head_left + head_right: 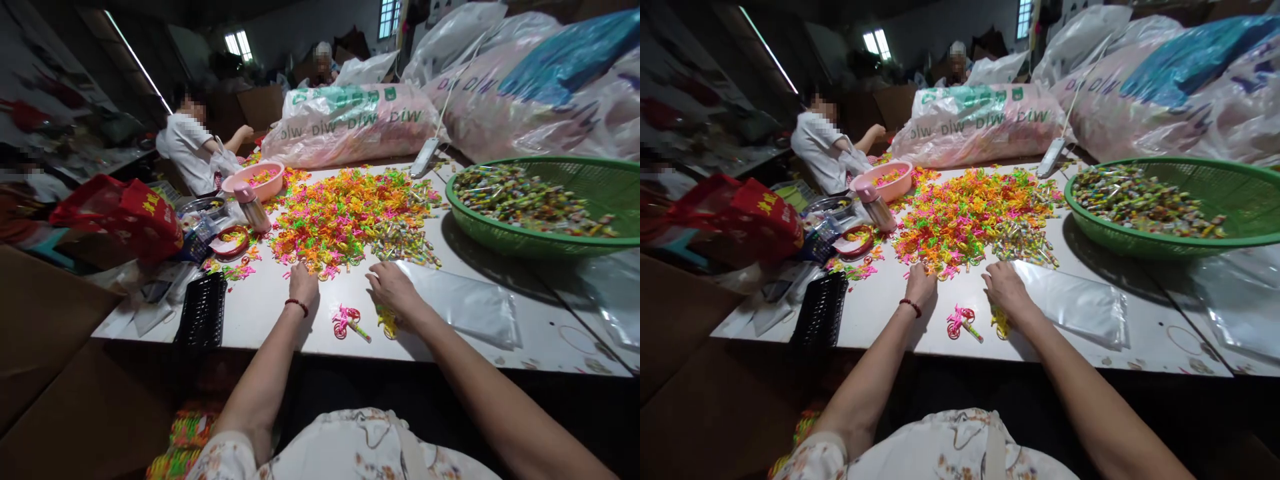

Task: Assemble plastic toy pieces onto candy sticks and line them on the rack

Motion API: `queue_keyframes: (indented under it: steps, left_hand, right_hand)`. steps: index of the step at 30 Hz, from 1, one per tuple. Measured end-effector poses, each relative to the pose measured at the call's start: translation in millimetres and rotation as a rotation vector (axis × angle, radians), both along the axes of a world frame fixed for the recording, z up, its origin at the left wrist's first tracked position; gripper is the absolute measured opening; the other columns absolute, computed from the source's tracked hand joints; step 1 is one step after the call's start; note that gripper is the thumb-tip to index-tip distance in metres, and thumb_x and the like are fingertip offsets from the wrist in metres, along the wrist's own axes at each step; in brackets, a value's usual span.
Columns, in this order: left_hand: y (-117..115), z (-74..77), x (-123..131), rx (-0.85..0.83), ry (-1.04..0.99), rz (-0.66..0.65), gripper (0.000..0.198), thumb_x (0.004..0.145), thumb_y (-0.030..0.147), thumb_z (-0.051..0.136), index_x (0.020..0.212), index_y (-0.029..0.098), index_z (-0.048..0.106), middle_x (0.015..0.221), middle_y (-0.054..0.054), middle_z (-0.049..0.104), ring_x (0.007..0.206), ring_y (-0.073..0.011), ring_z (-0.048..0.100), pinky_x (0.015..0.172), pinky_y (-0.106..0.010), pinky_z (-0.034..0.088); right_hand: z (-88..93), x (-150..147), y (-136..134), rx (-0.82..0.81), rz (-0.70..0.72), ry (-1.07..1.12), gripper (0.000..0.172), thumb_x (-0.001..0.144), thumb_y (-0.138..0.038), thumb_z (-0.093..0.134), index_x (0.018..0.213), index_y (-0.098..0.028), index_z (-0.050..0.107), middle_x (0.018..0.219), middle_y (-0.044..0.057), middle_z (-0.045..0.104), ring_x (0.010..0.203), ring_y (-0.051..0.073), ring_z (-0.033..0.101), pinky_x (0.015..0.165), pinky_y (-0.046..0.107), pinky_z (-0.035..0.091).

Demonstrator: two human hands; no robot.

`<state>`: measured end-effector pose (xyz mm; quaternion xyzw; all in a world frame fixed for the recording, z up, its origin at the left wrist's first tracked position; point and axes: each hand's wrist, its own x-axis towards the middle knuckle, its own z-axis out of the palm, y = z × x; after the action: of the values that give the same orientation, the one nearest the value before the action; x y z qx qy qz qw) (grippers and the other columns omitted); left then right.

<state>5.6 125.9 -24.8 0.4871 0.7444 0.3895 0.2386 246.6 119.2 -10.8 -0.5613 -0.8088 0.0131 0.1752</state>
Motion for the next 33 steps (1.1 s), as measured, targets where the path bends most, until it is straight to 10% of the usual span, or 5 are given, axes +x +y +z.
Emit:
queue_keyframes:
  steps: [9,16,20,26,33]
  left_hand:
    - [-53.5,2.3,-26.6,-0.082,-0.631,-0.018,0.033,0.068,0.027,0.072,0.09,0.02,0.047,0.069,0.003,0.052,0.054,-0.0104,0.049,0.049,-0.022,0.035]
    - [-81.9,16.0,-11.8,0.002,-0.971,-0.068,0.044,0.064,0.041,0.078,0.089,0.018,0.049,0.07,0.003,0.057,0.054,-0.0062,0.05,0.047,-0.017,0.035]
    - [-91.6,22.7,1.1,0.066,-1.067,-0.089,0.047,0.067,0.04,0.079,0.094,0.017,0.049,0.07,0.002,0.062,0.055,-0.0057,0.051,0.052,-0.017,0.038]
    - [-104.4,33.1,26.8,0.05,-1.204,-0.183,0.038,0.08,0.047,0.068,0.09,0.019,0.043,0.062,0.006,0.054,0.048,-0.0047,0.045,0.048,-0.016,0.036]
    - [-117.4,36.0,56.5,0.057,-0.985,-0.201,0.039,0.086,0.058,0.055,0.084,0.021,0.043,0.054,0.009,0.045,0.039,-0.0058,0.039,0.038,-0.017,0.033]
  right_hand:
    - [3.7,13.9,51.5,-0.065,-0.229,-0.229,0.027,0.09,-0.033,0.057,0.104,-0.011,0.063,0.108,0.018,0.058,0.1,0.029,0.053,0.079,0.035,0.039]
    - [5.3,14.4,52.1,-0.098,-0.23,-0.24,0.022,0.092,-0.016,0.044,0.101,-0.008,0.062,0.102,0.018,0.059,0.093,0.025,0.055,0.078,0.032,0.039]
    - [19.1,4.9,24.0,-0.095,-0.198,0.11,0.019,0.091,-0.017,0.044,0.103,-0.01,0.058,0.097,0.016,0.062,0.083,0.023,0.056,0.074,0.033,0.042]
    - [34.0,-25.2,-68.1,-0.692,0.134,0.982,0.032,0.09,-0.046,0.053,0.107,-0.019,0.059,0.073,-0.001,0.058,0.059,0.012,0.05,0.055,0.025,0.044]
    - [25.5,-42.1,-107.4,-0.811,0.148,1.187,0.039,0.085,-0.056,0.06,0.09,-0.017,0.06,0.067,-0.004,0.053,0.053,0.008,0.041,0.048,0.021,0.034]
